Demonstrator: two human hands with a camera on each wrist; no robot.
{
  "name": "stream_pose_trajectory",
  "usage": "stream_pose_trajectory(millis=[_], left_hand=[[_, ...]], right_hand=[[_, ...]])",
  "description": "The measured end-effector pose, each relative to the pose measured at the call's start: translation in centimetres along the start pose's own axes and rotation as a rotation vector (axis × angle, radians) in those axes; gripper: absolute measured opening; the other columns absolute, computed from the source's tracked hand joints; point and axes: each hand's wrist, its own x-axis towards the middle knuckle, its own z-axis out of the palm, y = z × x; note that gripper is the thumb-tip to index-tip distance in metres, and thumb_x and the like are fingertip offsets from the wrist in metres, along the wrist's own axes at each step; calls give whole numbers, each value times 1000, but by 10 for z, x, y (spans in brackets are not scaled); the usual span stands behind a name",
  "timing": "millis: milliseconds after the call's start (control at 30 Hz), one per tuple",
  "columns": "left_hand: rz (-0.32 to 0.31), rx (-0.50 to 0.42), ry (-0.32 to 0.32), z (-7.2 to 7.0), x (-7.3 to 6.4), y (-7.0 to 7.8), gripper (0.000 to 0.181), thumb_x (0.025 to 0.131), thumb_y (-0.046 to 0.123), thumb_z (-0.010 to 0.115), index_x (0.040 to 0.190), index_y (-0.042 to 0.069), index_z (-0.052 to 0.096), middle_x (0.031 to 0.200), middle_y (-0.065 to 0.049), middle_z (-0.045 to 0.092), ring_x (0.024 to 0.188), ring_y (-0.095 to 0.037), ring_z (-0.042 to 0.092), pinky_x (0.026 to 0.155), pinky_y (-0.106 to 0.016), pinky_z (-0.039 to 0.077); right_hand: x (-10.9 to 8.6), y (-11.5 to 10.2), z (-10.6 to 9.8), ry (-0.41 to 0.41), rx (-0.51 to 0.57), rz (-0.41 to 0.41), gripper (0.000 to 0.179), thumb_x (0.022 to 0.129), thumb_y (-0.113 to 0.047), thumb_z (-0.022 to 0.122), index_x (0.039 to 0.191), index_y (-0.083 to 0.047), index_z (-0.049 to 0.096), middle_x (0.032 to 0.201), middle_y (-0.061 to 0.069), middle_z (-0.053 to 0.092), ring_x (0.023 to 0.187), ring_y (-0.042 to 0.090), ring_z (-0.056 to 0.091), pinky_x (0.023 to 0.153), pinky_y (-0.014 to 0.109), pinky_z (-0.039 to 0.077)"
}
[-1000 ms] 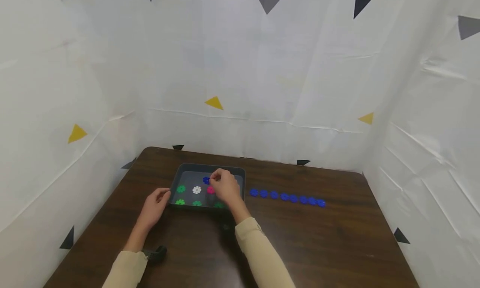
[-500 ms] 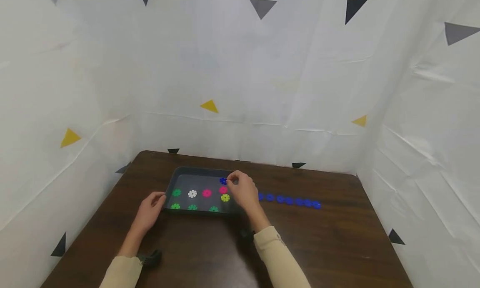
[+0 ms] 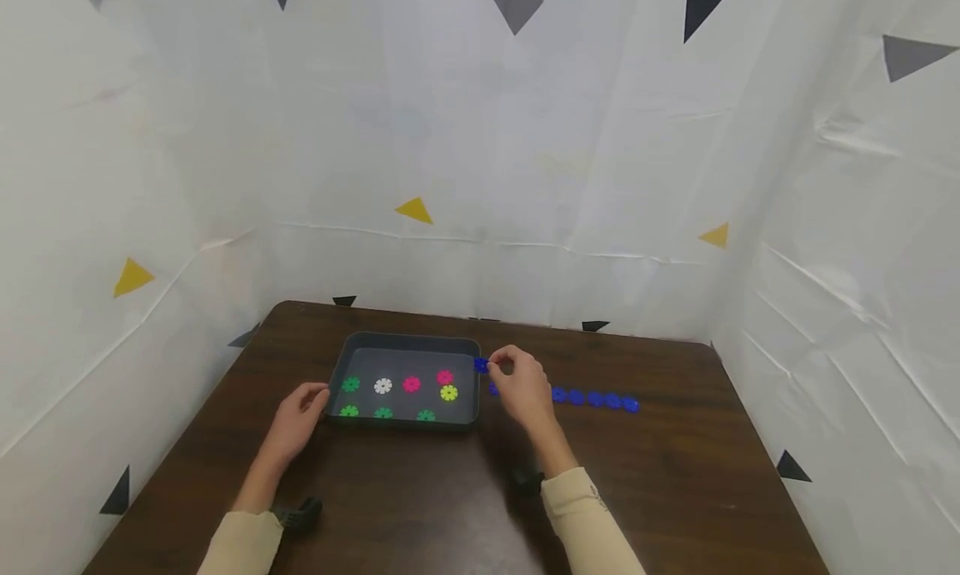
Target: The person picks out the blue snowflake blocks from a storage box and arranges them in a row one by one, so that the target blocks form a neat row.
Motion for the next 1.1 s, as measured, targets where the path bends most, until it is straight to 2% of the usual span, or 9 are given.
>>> stream_pose_trajectory(millis=[200,433,667,867,1100], left_hand=[[4,6,-6,2,3,2,49,115,41,51,151,7,55,156,-23,56,145,-42,53,116,-63,47],[1,3,6,1,3,2,50,115,43,51,150,8,55,154,-21,57,144,-40,54,115,-62,47],[-12,7,32,3,1,4,52,114,47,50,150,9,55,153,-20,58,143,-40,54,117,-62,46],[2,4,28,3,-1,5,56,114,50,49,150,8,56,152,-20,59,143,-39,54,117,-62,45],[13,-8,21,2,0,6,52,115,46,50,150,8,55,151,-20,59,144,-39,54,118,-62,45]], right_hand=[[-1,14,-22,42,-10,10,15,106,-28,70,114,-17,74,114,8,76,68,20,56,55,33,44],[-5,30,-41,63,-12,22,16,106,-26,69,115,-13,73,115,11,75,80,22,62,67,34,50],[-10,50,-63,93,-38,44,18,107,-27,67,116,-12,71,117,13,75,82,24,63,70,35,50],[-19,71,-82,122,-71,112,25,107,-31,65,118,-10,72,122,17,75,93,28,64,73,34,49],[-27,93,-99,136,-96,199,31,107,-35,61,123,-9,70,123,19,74,86,27,63,67,33,48]])
